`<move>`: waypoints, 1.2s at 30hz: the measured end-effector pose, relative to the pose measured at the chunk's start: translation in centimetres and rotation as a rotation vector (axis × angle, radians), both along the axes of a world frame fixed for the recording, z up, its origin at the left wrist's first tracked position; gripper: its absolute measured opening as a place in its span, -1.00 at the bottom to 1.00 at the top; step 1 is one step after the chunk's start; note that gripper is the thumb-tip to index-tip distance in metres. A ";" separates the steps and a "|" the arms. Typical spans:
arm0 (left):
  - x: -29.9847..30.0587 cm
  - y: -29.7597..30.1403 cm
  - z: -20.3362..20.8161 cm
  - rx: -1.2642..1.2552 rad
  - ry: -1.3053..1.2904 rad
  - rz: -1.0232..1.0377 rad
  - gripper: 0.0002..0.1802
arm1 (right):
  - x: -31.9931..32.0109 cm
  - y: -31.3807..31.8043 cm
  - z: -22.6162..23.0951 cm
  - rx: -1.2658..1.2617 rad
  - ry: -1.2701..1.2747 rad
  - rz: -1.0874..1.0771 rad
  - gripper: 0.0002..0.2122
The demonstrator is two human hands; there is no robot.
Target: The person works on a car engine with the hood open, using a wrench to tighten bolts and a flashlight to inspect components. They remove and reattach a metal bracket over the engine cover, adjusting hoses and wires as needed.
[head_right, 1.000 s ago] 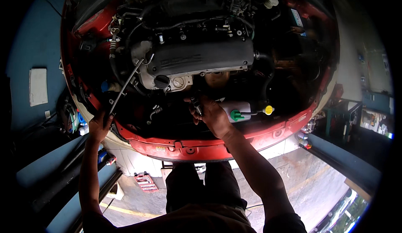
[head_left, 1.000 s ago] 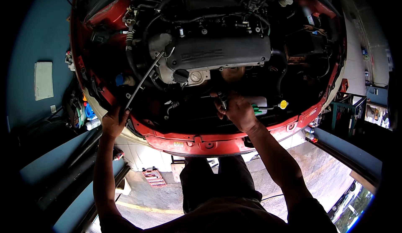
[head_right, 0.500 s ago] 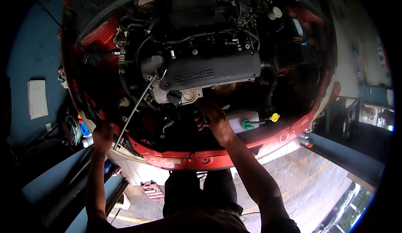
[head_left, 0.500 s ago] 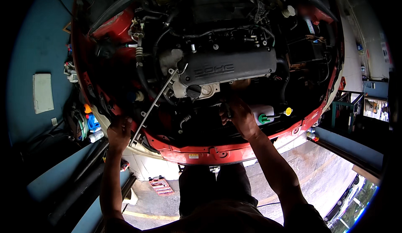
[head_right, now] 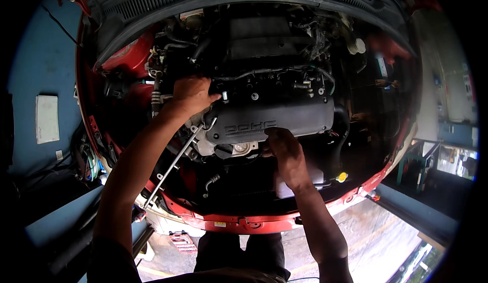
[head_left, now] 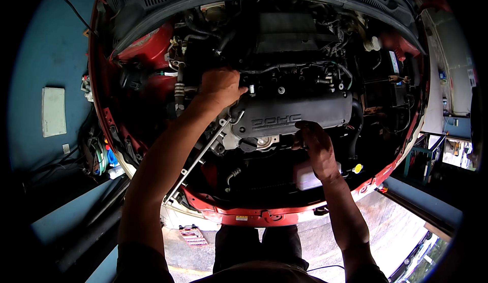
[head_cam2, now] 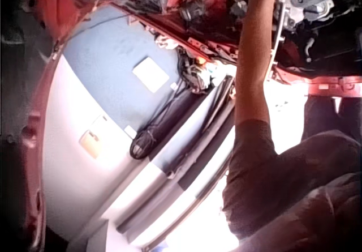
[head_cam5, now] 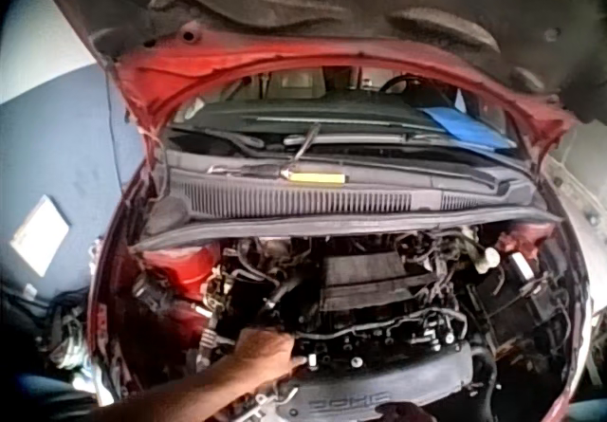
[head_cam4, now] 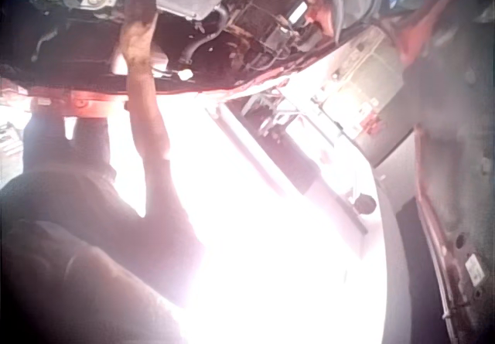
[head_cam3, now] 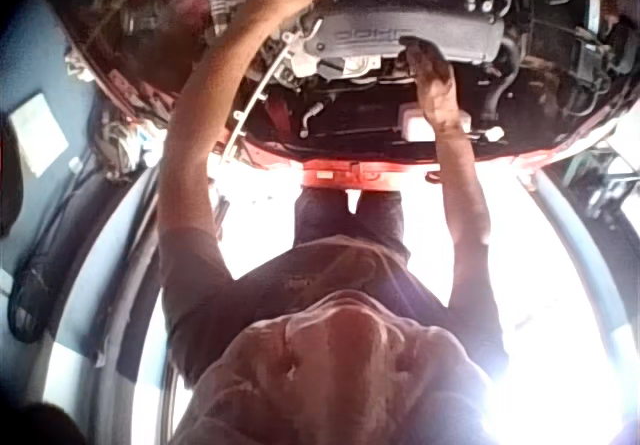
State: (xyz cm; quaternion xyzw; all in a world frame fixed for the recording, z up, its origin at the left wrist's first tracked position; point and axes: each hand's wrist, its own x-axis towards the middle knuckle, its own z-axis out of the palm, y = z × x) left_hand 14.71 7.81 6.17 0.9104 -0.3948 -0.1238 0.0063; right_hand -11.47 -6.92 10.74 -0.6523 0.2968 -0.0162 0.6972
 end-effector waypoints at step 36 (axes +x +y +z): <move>10.8 -0.4 -2.3 -0.470 0.798 -0.077 -0.65 | 21.8 -1.2 -9.4 -0.844 0.168 0.641 -0.75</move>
